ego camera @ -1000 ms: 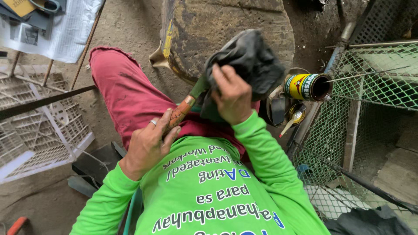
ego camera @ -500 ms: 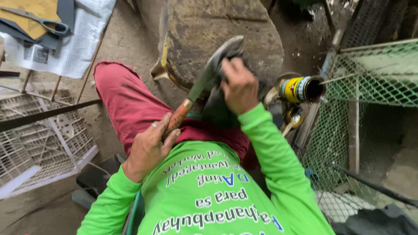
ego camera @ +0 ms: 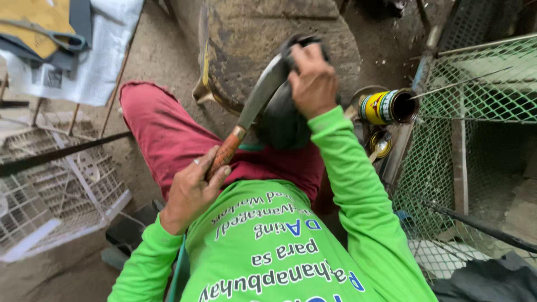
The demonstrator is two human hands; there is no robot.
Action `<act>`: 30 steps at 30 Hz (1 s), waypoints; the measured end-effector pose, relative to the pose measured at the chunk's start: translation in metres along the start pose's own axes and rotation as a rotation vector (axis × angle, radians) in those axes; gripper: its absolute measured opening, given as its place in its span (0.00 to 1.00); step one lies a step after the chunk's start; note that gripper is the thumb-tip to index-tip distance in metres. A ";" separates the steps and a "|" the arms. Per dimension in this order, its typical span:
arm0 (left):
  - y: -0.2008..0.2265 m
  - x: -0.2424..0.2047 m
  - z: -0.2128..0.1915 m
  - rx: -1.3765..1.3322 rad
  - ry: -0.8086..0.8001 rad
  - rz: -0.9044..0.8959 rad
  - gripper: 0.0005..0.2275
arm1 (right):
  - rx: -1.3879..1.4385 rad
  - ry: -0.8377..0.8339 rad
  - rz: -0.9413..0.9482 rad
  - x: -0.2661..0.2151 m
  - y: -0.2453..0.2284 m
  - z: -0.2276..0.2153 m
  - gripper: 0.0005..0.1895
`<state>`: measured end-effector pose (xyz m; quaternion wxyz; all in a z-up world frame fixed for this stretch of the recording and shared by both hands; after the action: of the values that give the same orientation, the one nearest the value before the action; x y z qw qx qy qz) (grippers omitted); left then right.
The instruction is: The person applies dark paint to the blade and handle of a cleaver using a brush, then places it on a metal rack. They repeat the process with a second knife, painting its blade and handle before wiping it with a cloth.
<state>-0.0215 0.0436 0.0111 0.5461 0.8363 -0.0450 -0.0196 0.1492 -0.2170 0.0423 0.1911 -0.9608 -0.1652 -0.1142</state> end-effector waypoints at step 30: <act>0.019 0.079 0.048 -0.204 0.111 0.143 0.27 | 0.506 0.432 0.085 -0.117 0.008 -0.198 0.31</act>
<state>0.0521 -0.0152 0.0106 0.6298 0.7710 -0.0722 0.0611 0.0141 -0.3363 0.1851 0.4587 -0.8426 -0.1036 -0.2624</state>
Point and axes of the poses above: each hand's wrist, its own x-axis towards the middle knuckle, its own z-axis out of the palm, y = z × x, the point moved 3 cm from there along x, towards the middle knuckle, and after that the axes turned 2 degrees about y, right-handed, at the moved point
